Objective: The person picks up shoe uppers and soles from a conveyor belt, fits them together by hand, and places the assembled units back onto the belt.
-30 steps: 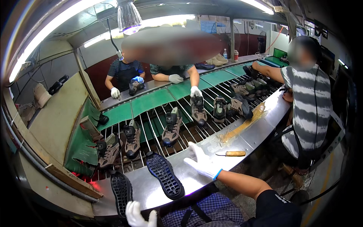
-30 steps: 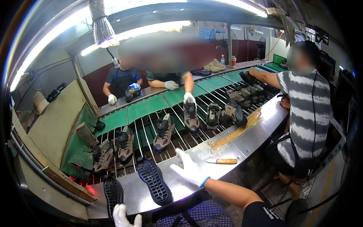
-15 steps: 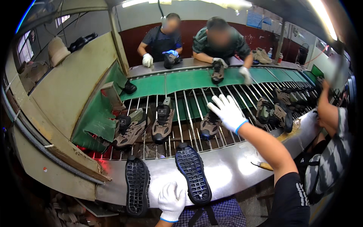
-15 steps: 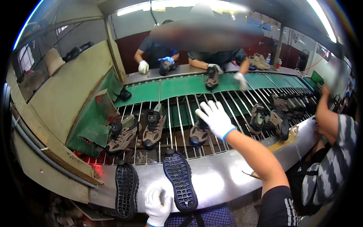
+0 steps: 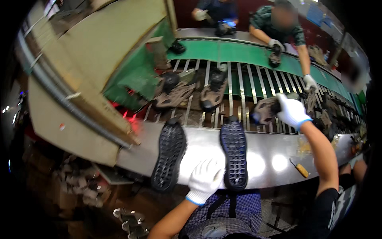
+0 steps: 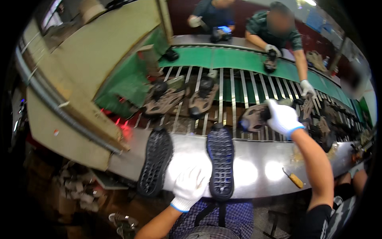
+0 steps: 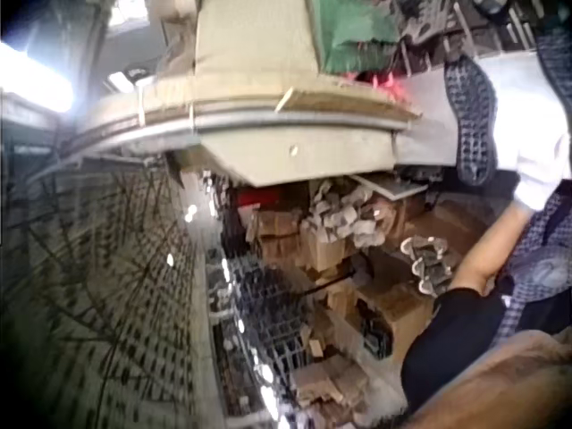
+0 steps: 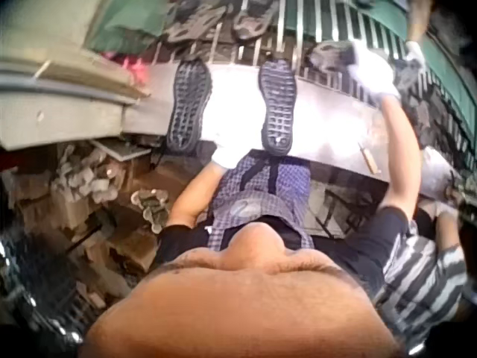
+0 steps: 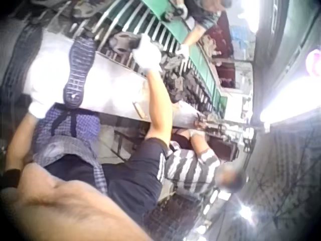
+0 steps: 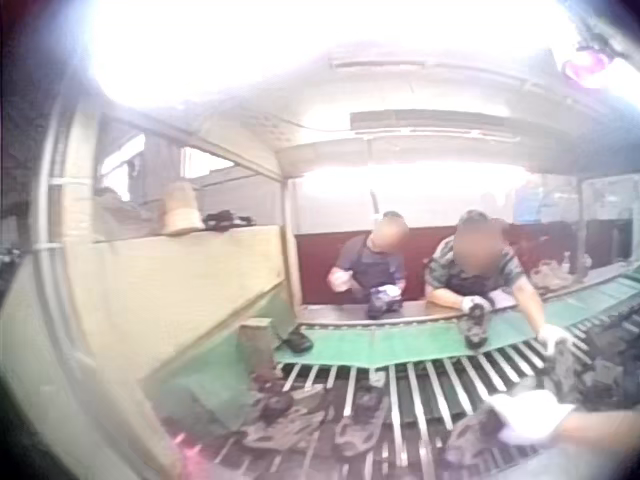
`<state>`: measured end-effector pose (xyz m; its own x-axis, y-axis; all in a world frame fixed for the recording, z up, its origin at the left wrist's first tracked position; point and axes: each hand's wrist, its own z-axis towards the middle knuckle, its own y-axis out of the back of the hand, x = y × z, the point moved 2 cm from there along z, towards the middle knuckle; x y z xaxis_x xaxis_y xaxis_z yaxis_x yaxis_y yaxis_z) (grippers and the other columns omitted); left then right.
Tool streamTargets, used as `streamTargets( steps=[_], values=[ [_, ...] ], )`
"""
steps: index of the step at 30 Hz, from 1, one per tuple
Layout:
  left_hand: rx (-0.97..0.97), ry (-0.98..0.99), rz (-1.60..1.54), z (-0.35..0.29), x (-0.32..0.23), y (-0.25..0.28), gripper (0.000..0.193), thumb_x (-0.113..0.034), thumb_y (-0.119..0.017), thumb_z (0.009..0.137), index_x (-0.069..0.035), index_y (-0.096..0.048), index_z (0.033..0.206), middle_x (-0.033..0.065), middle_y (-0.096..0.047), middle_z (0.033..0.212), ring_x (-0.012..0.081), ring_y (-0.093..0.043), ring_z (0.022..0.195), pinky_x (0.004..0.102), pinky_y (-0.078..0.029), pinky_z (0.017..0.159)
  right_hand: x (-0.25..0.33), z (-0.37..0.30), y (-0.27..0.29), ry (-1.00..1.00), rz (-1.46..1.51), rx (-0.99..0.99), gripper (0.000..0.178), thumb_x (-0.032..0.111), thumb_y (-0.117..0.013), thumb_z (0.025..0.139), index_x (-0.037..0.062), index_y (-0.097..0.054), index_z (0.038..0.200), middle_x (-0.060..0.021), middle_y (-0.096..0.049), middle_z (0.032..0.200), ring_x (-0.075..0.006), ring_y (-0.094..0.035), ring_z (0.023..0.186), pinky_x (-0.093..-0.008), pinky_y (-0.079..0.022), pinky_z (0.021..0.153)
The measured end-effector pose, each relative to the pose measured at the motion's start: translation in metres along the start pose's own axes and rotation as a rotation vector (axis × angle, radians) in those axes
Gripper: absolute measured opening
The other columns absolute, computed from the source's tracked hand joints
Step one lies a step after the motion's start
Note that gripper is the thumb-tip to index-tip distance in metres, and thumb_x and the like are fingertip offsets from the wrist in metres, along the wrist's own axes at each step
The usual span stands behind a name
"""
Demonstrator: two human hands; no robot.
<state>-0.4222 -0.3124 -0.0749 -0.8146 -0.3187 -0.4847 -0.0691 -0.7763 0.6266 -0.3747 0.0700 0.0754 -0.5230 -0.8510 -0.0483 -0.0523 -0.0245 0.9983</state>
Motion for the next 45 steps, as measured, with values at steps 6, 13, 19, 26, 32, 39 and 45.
streamTargets(
  steps=[6, 13, 19, 26, 32, 39, 45],
  values=[
    [-0.035, 0.162, -0.166, -0.009, 0.0, 0.008, 0.048, -0.015, -0.083, 0.088, 0.004, -0.067, 0.129, 0.0204, -0.071, 0.122, 0.0334, -0.075, 0.098, 0.0393, -0.063, 0.088, -0.012, -0.112, 0.052, -0.152, 0.775, 0.103, 0.081, 0.007, -0.083, 0.073, -0.0063, -0.056, 0.148, -0.0168, -0.07, 0.131, -0.0237, -0.068, 0.114, -0.0349, -0.055, 0.102],
    [0.01, 0.05, -0.336, -0.021, -0.052, 0.019, 0.059, -0.028, -0.085, 0.088, 0.002, -0.066, 0.135, 0.0232, -0.067, 0.134, 0.0391, -0.069, 0.114, 0.0454, -0.058, 0.098, 0.005, -0.224, -0.021, -0.246, 1.789, 0.071, 0.065, 0.01, -0.073, 0.087, -0.0118, -0.054, 0.145, -0.0154, -0.072, 0.132, -0.0245, -0.071, 0.116, -0.039, -0.057, 0.105],
    [0.206, -0.017, -0.284, -0.034, -0.062, 0.014, 0.066, -0.037, -0.088, 0.085, -0.003, -0.067, 0.137, 0.0236, -0.067, 0.137, 0.0414, -0.07, 0.118, 0.0464, -0.059, 0.1, -0.001, -0.227, -0.072, -0.165, 1.23, -0.035, 0.034, 0.008, -0.072, 0.09, -0.0027, -0.073, 0.122, -0.0054, -0.072, 0.112, -0.0158, -0.068, 0.102, -0.033, -0.055, 0.095],
    [0.2, 0.139, -0.285, -0.032, -0.051, 0.023, 0.069, -0.02, -0.091, 0.079, 0.001, -0.064, 0.14, 0.0251, -0.068, 0.13, 0.0411, -0.07, 0.114, 0.0468, -0.059, 0.1, -0.007, -0.191, -0.043, -0.138, 1.503, 0.18, 0.057, 0.015, -0.072, 0.096, 0.0003, -0.057, 0.149, -0.0119, -0.071, 0.12, -0.016, -0.067, 0.101, -0.0304, -0.056, 0.09],
    [0.108, 0.024, -0.265, 0.05, -0.024, 0.02, 0.063, -0.008, -0.084, 0.086, 0.005, -0.06, 0.142, 0.0246, -0.064, 0.141, 0.0396, -0.065, 0.128, 0.0438, -0.058, 0.106, -0.049, -0.229, -0.079, -0.073, 1.348, -0.04, 0.117, 0.031, -0.101, 0.067, 0.005, -0.041, 0.164, -0.0158, -0.061, 0.136, -0.0271, -0.064, 0.124, -0.0424, -0.055, 0.103],
    [0.574, 0.234, -0.353, 0.176, 0.033, -0.085, 0.073, -0.026, -0.082, 0.092, -0.007, -0.052, 0.156, 0.02, -0.058, 0.155, 0.0351, -0.058, 0.142, 0.042, -0.044, 0.122, -0.009, -0.173, -0.085, 0.221, 0.994, -0.199, 0.091, 0.041, -0.09, 0.083, 0.0094, -0.05, 0.158, -0.0205, -0.057, 0.151, -0.0399, -0.052, 0.144, -0.0527, -0.042, 0.122],
    [0.732, 0.222, -0.478, 0.182, 0.044, -0.114, 0.031, -0.016, -0.079, 0.097, -0.003, -0.073, 0.125, 0.0059, -0.076, 0.115, 0.017, -0.07, 0.109, 0.0312, -0.053, 0.103, 0.012, -0.163, -0.085, -0.278, 1.151, -0.076, 0.052, 0.052, -0.056, 0.108, 0.0122, -0.071, 0.137, -0.0214, -0.07, 0.134, -0.034, -0.062, 0.128, -0.0445, -0.045, 0.116]
  ],
)
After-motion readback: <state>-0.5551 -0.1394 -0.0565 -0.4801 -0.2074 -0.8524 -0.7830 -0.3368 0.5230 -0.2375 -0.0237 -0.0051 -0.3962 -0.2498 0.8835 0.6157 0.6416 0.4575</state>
